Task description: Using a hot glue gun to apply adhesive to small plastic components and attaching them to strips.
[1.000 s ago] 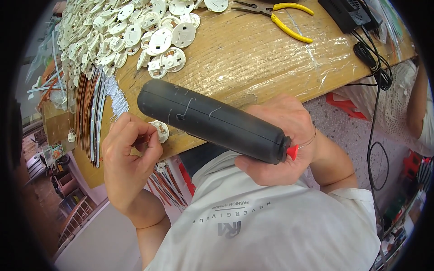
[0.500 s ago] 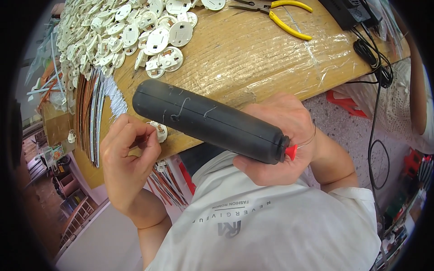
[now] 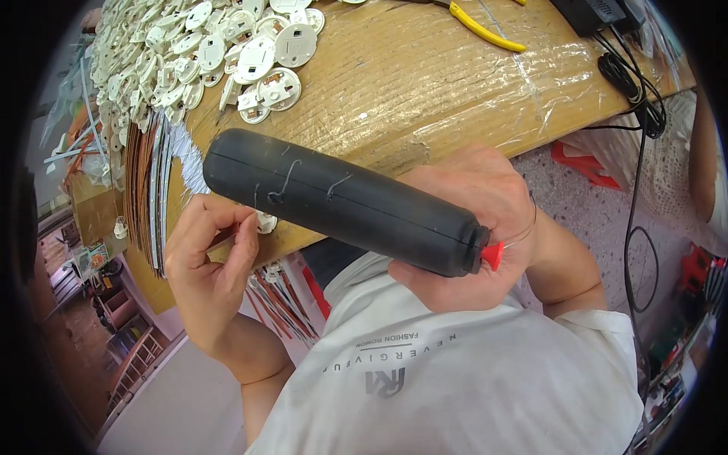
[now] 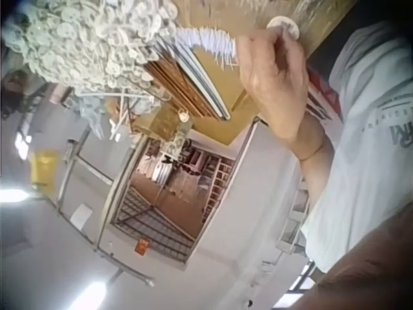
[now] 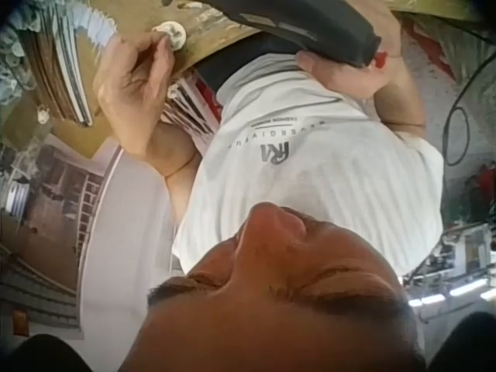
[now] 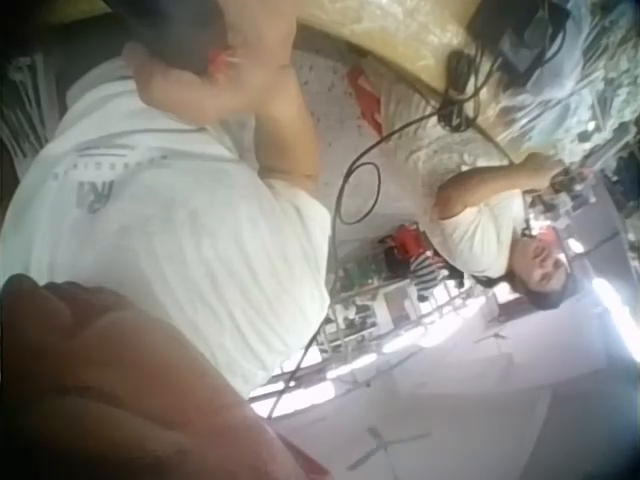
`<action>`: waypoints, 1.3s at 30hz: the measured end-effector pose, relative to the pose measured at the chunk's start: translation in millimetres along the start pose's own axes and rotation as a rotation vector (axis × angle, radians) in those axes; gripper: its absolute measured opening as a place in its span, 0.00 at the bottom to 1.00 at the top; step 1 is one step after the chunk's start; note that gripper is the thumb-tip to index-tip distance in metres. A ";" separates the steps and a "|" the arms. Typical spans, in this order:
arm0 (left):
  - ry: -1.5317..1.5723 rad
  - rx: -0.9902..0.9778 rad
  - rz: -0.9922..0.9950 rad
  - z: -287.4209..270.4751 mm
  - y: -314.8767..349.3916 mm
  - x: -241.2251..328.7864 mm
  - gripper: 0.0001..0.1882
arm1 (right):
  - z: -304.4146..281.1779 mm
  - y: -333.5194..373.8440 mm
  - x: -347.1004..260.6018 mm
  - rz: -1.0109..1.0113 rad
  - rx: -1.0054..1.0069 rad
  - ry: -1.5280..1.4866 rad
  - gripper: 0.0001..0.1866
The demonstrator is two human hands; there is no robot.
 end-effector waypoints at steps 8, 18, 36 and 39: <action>-0.071 -0.024 0.028 -2.1 -4.1 4.9 0.07 | -1.4 -1.0 -1.6 -0.006 -0.006 0.008 0.22; -0.085 -0.013 0.033 0.3 -4.0 6.5 0.08 | -2.1 -0.7 -1.8 0.013 -0.016 -0.004 0.22; -0.141 0.014 -0.026 4.1 -4.3 12.2 0.08 | -0.4 -0.5 -1.5 0.024 0.024 0.007 0.21; -0.169 0.015 -0.029 2.1 -4.1 15.0 0.08 | -0.9 -2.3 -2.5 0.019 0.016 -0.018 0.21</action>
Point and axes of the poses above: each hand's wrist, its own y-axis away from the middle knuckle, its own z-axis out of the palm, x = y × z, the point moved 2 cm from there along -y, towards the middle knuckle, and after that the axes turned 4 degrees about -y, right-handed, at the moved point
